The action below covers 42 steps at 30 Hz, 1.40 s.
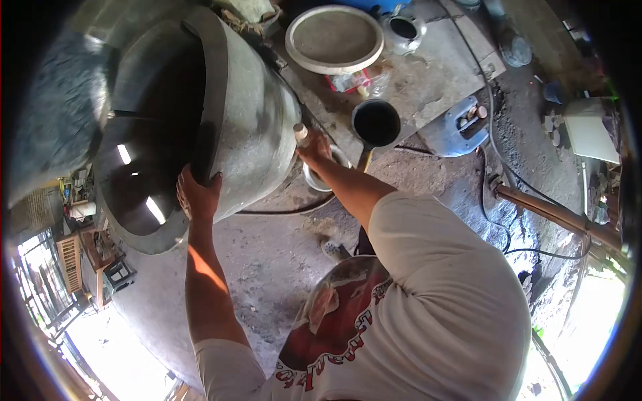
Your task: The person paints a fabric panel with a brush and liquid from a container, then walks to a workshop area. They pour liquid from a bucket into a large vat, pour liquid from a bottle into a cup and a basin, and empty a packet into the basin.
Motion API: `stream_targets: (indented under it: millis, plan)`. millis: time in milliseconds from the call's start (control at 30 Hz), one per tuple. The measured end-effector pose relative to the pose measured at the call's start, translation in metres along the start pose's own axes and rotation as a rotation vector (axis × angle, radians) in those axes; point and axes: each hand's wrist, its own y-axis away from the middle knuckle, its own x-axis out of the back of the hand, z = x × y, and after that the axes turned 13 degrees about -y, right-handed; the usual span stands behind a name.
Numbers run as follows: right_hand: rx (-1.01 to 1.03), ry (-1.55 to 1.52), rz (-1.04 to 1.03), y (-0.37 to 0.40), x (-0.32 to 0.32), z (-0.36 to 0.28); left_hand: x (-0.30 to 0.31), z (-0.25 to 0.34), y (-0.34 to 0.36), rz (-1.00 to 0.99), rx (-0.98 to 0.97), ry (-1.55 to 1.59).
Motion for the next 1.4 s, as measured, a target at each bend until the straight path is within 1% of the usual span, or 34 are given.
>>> stream_targets:
  millis: [67,100,133,200,233,267,300,333,367,433,467,500,533,600,633,700,733,767,800,833,867,900,933,967,1033,1100,1133,1200,1233,1300,1333,1400]
  plan:
    - [-0.137,0.061,-0.096,-0.037,-0.026,0.022,0.000,0.000,-0.006,-0.037,0.045,0.001]
    - [-0.134,0.091,0.003,-0.052,-0.045,0.036,0.001,0.000,-0.008,-0.058,0.044,-0.022]
    - [-0.185,0.032,0.080,-0.060,-0.064,0.048,0.001,0.001,-0.009,-0.064,0.047,0.000]
    - [-0.143,0.107,0.081,-0.089,-0.103,0.093,0.001,0.002,-0.009,-0.087,0.047,-0.004]
    - [-0.113,0.191,0.104,-0.104,-0.120,0.112,0.001,0.004,-0.008,-0.040,0.029,-0.017]
    - [-0.079,0.276,0.125,-0.111,-0.129,0.114,-0.001,0.006,-0.008,0.007,0.011,-0.028]
    - [-0.159,0.200,0.145,-0.114,-0.135,0.120,-0.004,0.004,-0.008,-0.004,0.002,-0.030]
    - [-0.241,0.127,0.167,-0.120,-0.125,0.104,-0.006,0.004,-0.010,-0.018,0.000,-0.048]
    - [-0.263,0.124,0.152,-0.124,-0.127,0.109,-0.006,0.003,-0.009,-0.019,-0.013,-0.020]
    - [-0.252,-0.040,0.109,-0.150,-0.136,0.124,-0.011,-0.003,-0.013,-0.018,-0.030,0.000]
    - [-0.265,-0.044,0.102,-0.159,-0.141,0.131,-0.015,-0.008,-0.010,-0.059,-0.013,0.093]
    - [-0.294,0.003,0.126,-0.163,-0.147,0.138,-0.015,-0.014,-0.006,-0.109,0.004,0.179]
    - [-0.312,0.049,0.152,-0.172,-0.155,0.145,-0.017,-0.018,-0.002,-0.117,0.003,0.164]
    - [-0.363,0.069,0.111,-0.199,-0.170,0.179,-0.018,-0.026,0.008,-0.098,-0.008,-0.055]
    - [-0.397,0.096,0.074,-0.208,-0.181,0.190,-0.016,-0.033,0.012,-0.108,-0.010,-0.068]
    - [-0.439,0.123,0.089,-0.223,-0.193,0.196,-0.017,-0.041,0.016,-0.047,-0.248,-0.116]
    - [-0.474,0.152,0.107,-0.229,-0.200,0.201,-0.016,-0.037,0.014,-0.054,-0.247,-0.118]
    - [-0.399,0.176,0.085,-0.240,-0.208,0.217,-0.011,-0.027,0.008,-0.119,-0.178,-0.008]
    - [-0.399,0.174,0.080,-0.249,-0.215,0.231,-0.007,-0.022,0.002,-0.181,-0.106,0.100]
    - [-0.391,0.166,0.061,-0.256,-0.218,0.240,-0.003,-0.021,-0.002,-0.189,-0.170,0.048]
    - [-0.385,0.158,0.043,-0.261,-0.221,0.244,-0.007,-0.045,0.014,-0.192,-0.168,0.046]
    - [-0.420,0.161,0.017,-0.265,-0.218,0.236,-0.015,-0.085,0.041,-0.040,-0.211,0.035]
    - [-0.419,0.162,0.017,-0.266,-0.219,0.236,-0.021,-0.107,0.055,0.112,-0.254,0.025]
    - [-0.388,0.165,0.019,-0.266,-0.221,0.238,-0.016,-0.115,0.068,0.088,-0.235,-0.029]
    - [-0.351,0.168,0.022,-0.277,-0.227,0.244,-0.007,-0.107,0.076,-0.028,-0.194,-0.106]
    - [-0.373,0.279,-0.008,-0.289,-0.235,0.252,-0.002,-0.106,0.084,-0.048,-0.175,-0.145]
    - [-0.373,0.278,-0.008,-0.295,-0.234,0.251,-0.001,-0.106,0.086,-0.052,-0.170,-0.162]
    - [-0.392,0.312,-0.261,-0.304,-0.226,0.250,0.002,-0.108,0.088,-0.057,-0.166,-0.183]
    - [-0.395,0.317,-0.264,-0.306,-0.227,0.254,0.002,-0.107,0.087,-0.061,-0.164,-0.191]
    - [-0.419,0.299,-0.174,-0.305,-0.234,0.256,0.003,-0.105,0.082,-0.066,-0.167,-0.216]
    - [-0.424,0.299,-0.172,-0.298,-0.236,0.255,0.002,-0.107,0.079,-0.066,-0.165,-0.235]
    - [-0.406,0.190,0.022,-0.283,-0.237,0.245,0.000,-0.097,0.061,-0.065,-0.176,-0.315]
